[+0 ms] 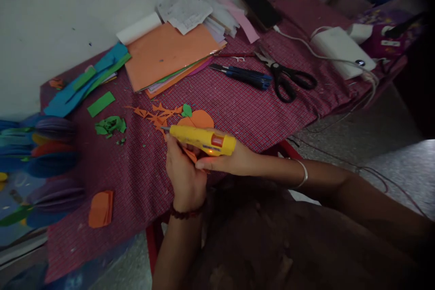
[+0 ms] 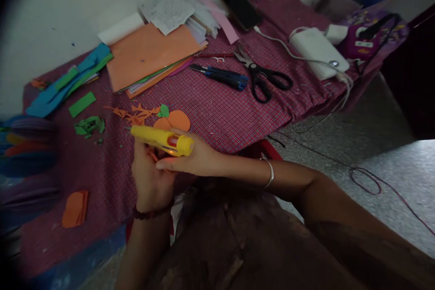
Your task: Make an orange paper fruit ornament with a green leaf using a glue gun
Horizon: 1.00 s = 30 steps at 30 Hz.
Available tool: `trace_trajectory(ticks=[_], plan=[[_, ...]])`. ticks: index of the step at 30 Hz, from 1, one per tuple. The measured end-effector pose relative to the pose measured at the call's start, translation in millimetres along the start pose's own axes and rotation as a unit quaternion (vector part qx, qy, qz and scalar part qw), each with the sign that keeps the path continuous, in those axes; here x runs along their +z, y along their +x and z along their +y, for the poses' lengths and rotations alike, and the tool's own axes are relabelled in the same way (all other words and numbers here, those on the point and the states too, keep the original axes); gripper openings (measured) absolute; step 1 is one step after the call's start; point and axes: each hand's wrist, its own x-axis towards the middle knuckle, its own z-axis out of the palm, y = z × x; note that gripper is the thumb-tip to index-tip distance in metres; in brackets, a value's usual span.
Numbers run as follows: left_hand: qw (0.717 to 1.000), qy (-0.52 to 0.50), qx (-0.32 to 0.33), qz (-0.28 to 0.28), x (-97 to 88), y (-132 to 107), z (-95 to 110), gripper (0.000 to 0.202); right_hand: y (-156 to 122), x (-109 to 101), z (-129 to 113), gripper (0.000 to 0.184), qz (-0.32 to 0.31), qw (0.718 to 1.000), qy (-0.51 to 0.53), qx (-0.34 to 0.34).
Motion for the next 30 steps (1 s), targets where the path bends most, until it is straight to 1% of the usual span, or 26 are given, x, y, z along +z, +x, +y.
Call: trace_trajectory(ticks=[1,3,4,6,8,10,12,14,16,19,21,23,26,28,30], plan=[[0.999,-0.046,0.010,0.000,0.4,0,-1,0.034,0,0,-2,0.040,-0.001,1.000,0.010,0.010],[0.995,-0.096,0.024,-0.033,0.9,1,-3,0.041,1,1,-5,0.035,-0.007,0.999,0.027,0.030],[0.993,-0.104,0.034,-0.047,0.9,1,-3,0.044,0,1,-7,0.032,-0.009,0.999,0.035,0.038],[0.994,-0.074,0.058,-0.051,0.7,0,-2,0.046,-1,1,-10,0.030,-0.005,0.998,0.052,0.042],[0.996,-0.027,0.078,-0.027,0.6,-1,0,0.046,-2,2,-13,0.028,0.009,0.997,0.064,0.040],[0.996,-0.004,0.088,-0.003,0.4,-3,3,0.046,-3,3,-14,0.025,0.021,0.996,0.065,0.054],[0.996,-0.009,0.091,0.004,-0.2,-5,5,0.045,-4,4,-15,0.021,0.031,0.994,0.061,0.080],[0.996,-0.012,0.089,-0.003,-1.3,-6,5,0.045,-4,6,-15,0.016,0.042,0.992,0.058,0.102],[0.997,-0.014,0.073,-0.020,-2.5,-7,4,0.045,-3,6,-14,0.012,0.048,0.990,0.063,0.116],[0.997,-0.050,0.043,-0.046,-4.3,-7,2,0.043,-3,6,-11,0.011,0.041,0.988,0.080,0.123],[0.996,-0.067,0.036,-0.040,-5.1,-6,0,0.041,-3,5,-8,0.014,0.045,0.990,0.070,0.116],[0.998,-0.040,0.040,-0.020,-5.1,-4,-1,0.040,-3,4,-6,0.021,0.049,0.993,0.044,0.100],[0.997,0.039,0.072,0.011,-3.2,-1,0,0.039,-3,5,-6,0.034,0.036,0.998,0.019,0.043],[0.993,0.061,0.094,0.032,-1.2,0,2,0.038,-1,6,-6,0.040,0.040,0.999,0.002,-0.004],[0.995,0.074,0.062,0.001,-0.3,2,3,0.040,1,6,-5,0.037,0.044,0.998,-0.010,-0.033]])
